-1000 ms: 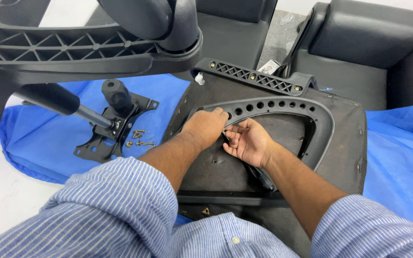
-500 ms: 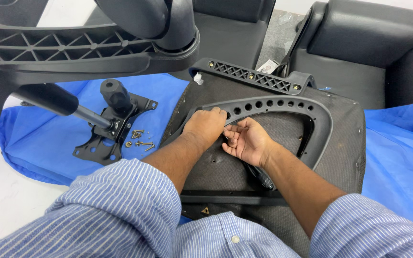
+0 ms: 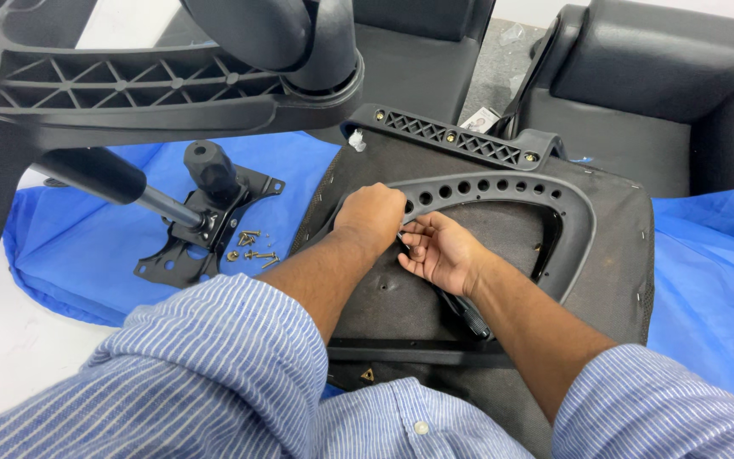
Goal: The person uses a screwdriver to tighten screws into a black plastic frame component of a chair. The person holds the frame steady with one hand while turning the screwdriver with the other, working on multiple screw holes along the curved edge of the frame.
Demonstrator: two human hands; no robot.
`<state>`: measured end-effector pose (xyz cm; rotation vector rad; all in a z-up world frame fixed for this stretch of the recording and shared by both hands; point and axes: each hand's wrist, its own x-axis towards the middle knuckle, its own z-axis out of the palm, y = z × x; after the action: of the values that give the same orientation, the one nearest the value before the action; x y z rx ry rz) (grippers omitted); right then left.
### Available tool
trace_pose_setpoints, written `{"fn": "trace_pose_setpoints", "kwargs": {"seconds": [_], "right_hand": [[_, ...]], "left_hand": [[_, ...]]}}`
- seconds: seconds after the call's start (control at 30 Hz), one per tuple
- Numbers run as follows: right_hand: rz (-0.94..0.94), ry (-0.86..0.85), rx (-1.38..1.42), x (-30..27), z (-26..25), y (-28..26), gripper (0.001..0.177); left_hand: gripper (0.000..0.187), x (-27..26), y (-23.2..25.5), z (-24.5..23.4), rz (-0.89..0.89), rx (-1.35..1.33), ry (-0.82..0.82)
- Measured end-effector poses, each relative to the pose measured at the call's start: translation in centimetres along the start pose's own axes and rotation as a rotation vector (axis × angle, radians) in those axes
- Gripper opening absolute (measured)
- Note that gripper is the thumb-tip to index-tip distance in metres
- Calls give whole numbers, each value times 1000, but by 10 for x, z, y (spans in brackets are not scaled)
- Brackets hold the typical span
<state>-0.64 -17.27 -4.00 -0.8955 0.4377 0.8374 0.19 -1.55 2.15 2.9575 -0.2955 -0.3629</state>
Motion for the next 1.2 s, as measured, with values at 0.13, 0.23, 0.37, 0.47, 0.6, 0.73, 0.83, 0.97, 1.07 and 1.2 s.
{"fn": "trace_pose_setpoints", "kwargs": {"seconds": [0.13, 0.23, 0.37, 0.47, 0.6, 0.73, 0.83, 0.97, 1.07, 1.2], "right_hand": [[-5, -32, 2, 2, -1, 2, 20], [-3, -43, -13, 1, -3, 3, 19], [13, 23, -114, -3, -4, -1, 24], [-5, 117, -328, -9, -6, -7, 27], [-175, 425, -952, -23, 0, -4, 31], [-487, 483, -1602, -58, 2, 27, 40], [-480, 490, -1685, -71, 7, 40, 37], [-459, 504, -1637, -78, 2, 45, 30], [-496, 496, -1573, -81, -4, 43, 26], [-498, 428, -1605, -89, -3, 41, 50]], "left_hand": [[14, 8, 9, -9, -120, 5, -20], [16, 9, 13, -11, -157, 6, -31], [15, 4, 13, -13, -118, 30, -6], [14, 0, 14, -11, -99, 50, -27], [12, -5, 10, -4, -27, 52, 9], [12, -11, 0, 10, 100, 111, 80], [15, -11, -4, 16, 137, 140, 109], [13, -5, -5, 24, 125, 133, 98], [12, -3, -4, 29, 166, 162, 136], [24, -2, -2, 38, 153, 208, 101]]}}
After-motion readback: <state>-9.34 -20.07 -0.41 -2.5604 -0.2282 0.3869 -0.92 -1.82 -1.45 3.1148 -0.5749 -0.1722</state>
